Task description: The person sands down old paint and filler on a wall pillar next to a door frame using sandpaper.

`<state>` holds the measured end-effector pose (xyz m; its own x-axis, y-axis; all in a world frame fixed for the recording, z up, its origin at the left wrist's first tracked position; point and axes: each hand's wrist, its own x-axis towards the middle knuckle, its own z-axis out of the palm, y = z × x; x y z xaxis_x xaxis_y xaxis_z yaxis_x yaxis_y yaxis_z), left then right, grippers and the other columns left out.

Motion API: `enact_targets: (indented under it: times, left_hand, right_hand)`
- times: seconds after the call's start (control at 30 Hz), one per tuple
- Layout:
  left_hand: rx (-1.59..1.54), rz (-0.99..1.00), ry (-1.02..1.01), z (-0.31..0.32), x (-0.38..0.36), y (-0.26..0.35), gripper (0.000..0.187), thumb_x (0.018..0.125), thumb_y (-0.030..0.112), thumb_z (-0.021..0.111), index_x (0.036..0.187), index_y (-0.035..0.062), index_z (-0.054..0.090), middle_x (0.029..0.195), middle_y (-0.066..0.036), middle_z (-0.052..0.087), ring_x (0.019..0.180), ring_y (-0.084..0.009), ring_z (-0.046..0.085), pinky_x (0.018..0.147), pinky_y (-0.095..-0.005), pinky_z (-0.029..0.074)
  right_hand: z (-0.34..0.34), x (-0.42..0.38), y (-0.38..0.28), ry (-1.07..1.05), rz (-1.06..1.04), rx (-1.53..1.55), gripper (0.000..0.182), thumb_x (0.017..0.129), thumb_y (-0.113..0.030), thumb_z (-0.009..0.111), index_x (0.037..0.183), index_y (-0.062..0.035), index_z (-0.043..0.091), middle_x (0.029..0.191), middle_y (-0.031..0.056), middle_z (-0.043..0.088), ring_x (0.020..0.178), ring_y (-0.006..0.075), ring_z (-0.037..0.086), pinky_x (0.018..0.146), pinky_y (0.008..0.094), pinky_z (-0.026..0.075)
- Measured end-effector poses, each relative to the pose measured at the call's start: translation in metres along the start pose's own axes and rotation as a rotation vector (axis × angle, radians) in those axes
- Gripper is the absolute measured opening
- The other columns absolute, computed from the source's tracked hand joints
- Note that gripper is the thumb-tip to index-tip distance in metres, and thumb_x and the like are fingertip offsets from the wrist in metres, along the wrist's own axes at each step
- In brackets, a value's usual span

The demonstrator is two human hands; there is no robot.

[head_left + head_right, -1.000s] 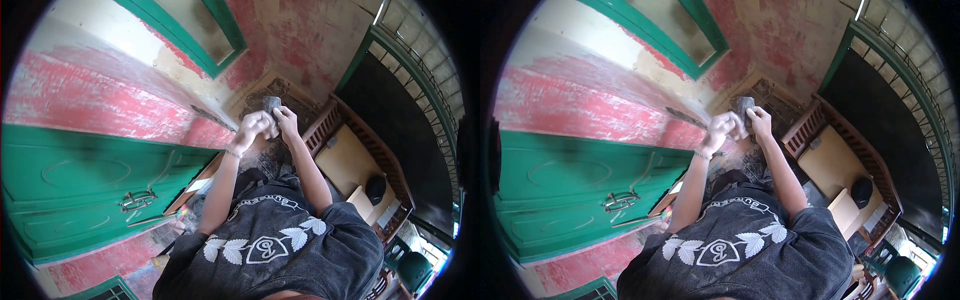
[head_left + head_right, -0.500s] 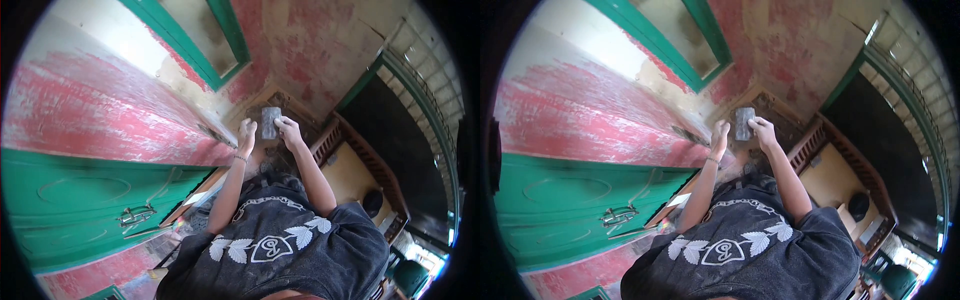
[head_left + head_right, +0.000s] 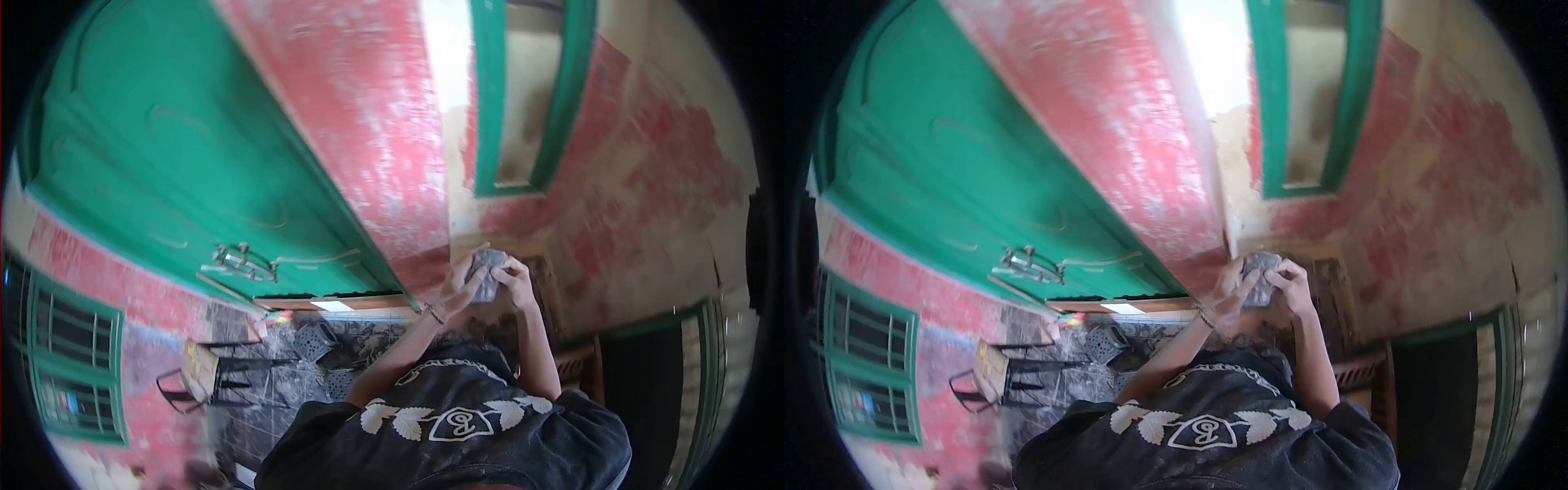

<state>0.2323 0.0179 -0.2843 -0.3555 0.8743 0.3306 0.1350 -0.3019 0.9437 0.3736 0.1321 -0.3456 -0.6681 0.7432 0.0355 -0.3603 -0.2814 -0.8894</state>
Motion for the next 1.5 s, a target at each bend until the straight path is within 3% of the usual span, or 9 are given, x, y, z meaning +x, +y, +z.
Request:
enact_targets:
  times: [0.13, 0.43, 0.57, 0.73, 0.83, 1.03, 1.3, 1.43, 1.5]
  left_hand:
    - [-0.149, 0.015, -0.009, -0.013, -0.012, 0.025, 0.047, 0.111, 0.022, 0.046, 0.151, -0.0013, 0.052, 0.15, -0.015, 0.058, 0.141, -0.0238, 0.052, 0.121, -0.0379, 0.037]
    - [0.063, -0.113, 0.334, -0.043, -0.039, 0.075, 0.056, 0.112, 0.024, 0.05, 0.151, 0.0028, 0.016, 0.13, -0.013, 0.055, 0.121, -0.02, 0.057, 0.103, -0.0351, 0.05]
    - [-0.346, -0.201, 0.547, -0.026, -0.058, 0.076, 0.045, 0.114, 0.027, 0.049, 0.149, 0.0054, 0.032, 0.13, -0.01, 0.057, 0.114, -0.0157, 0.06, 0.096, -0.0317, 0.054]
    - [-0.377, -0.201, 0.707, -0.021, -0.065, 0.118, 0.025, 0.112, 0.026, 0.054, 0.13, 0.0075, 0.052, 0.111, -0.001, 0.057, 0.102, -0.0106, 0.057, 0.091, -0.03, 0.051]
    - [-0.029, 0.0, 0.749, -0.054, -0.061, 0.116, 0.018, 0.109, 0.023, 0.061, 0.119, 0.0092, 0.054, 0.103, 0.001, 0.052, 0.091, -0.0082, 0.051, 0.084, -0.0273, 0.046]
    - [0.118, 0.473, 0.854, -0.101, 0.007, 0.213, 0.022, 0.1, 0.012, 0.073, 0.107, 0.0072, 0.053, 0.102, 0.0, 0.05, 0.091, -0.0093, 0.05, 0.082, -0.0282, 0.045]
    - [0.842, 0.867, 1.079, -0.138, 0.097, 0.249, 0.044, 0.077, 0.011, 0.091, 0.102, 0.0056, 0.055, 0.097, -0.009, 0.054, 0.087, -0.0236, 0.057, 0.081, -0.0363, 0.049]
    - [0.979, 1.039, 1.063, -0.156, 0.118, 0.257, 0.051, 0.088, 0.015, 0.079, 0.131, -0.0035, 0.06, 0.111, -0.022, 0.063, 0.097, -0.0362, 0.063, 0.084, -0.0463, 0.052]
    - [1.067, 1.014, 1.092, -0.159, 0.116, 0.251, 0.034, 0.097, 0.009, 0.066, 0.125, -0.0091, 0.063, 0.118, -0.025, 0.064, 0.097, -0.0372, 0.064, 0.084, -0.0441, 0.052]
  right_hand:
    - [0.048, 0.012, -0.046, -0.216, 0.109, -0.068, 0.013, 0.094, -0.005, 0.077, 0.106, -0.004, 0.072, 0.1, 0.0006, 0.073, 0.089, 0.0117, 0.068, 0.079, 0.0304, 0.056]
    - [0.124, 0.02, -0.064, -0.269, -0.171, -0.29, 0.009, 0.09, 0.001, 0.08, 0.088, -0.0029, 0.072, 0.085, 0.0022, 0.073, 0.067, 0.0087, 0.065, 0.059, 0.0263, 0.051]
    - [0.147, -0.007, -0.088, -0.215, -0.419, -0.65, 0.02, 0.079, -0.005, 0.086, 0.093, -0.0002, 0.073, 0.098, 0.0132, 0.074, 0.09, 0.0207, 0.071, 0.079, 0.035, 0.056]
    - [0.154, -0.015, -0.102, -0.178, -0.726, -0.6, 0.034, 0.077, -0.004, 0.083, 0.11, -0.0013, 0.073, 0.121, 0.0189, 0.069, 0.118, 0.0337, 0.064, 0.105, 0.0445, 0.047]
    - [0.172, -0.002, -0.13, -0.171, -0.888, -0.571, 0.039, 0.082, -0.004, 0.078, 0.12, -0.0002, 0.071, 0.128, 0.021, 0.066, 0.124, 0.0375, 0.06, 0.107, 0.0463, 0.047]
    - [0.239, 0.053, -0.202, 0.038, -1.184, -0.606, 0.057, 0.087, -0.01, 0.079, 0.14, -0.0002, 0.059, 0.148, 0.0281, 0.05, 0.139, 0.0447, 0.049, 0.116, 0.0525, 0.042]
    - [0.259, 0.098, -0.17, 0.046, -1.308, -0.523, 0.07, 0.093, -0.008, 0.076, 0.15, 0.0065, 0.039, 0.153, 0.0336, 0.043, 0.142, 0.0468, 0.046, 0.12, 0.0555, 0.037]
    - [0.256, 0.102, -0.165, 0.071, -1.346, -0.512, 0.069, 0.092, -0.006, 0.077, 0.15, 0.0026, 0.042, 0.149, 0.0334, 0.045, 0.139, 0.0474, 0.05, 0.116, 0.0543, 0.042]
    - [0.254, 0.102, -0.162, 0.079, -1.353, -0.503, 0.068, 0.091, -0.005, 0.077, 0.151, 0.0011, 0.043, 0.148, 0.0336, 0.046, 0.138, 0.0477, 0.052, 0.115, 0.0535, 0.045]
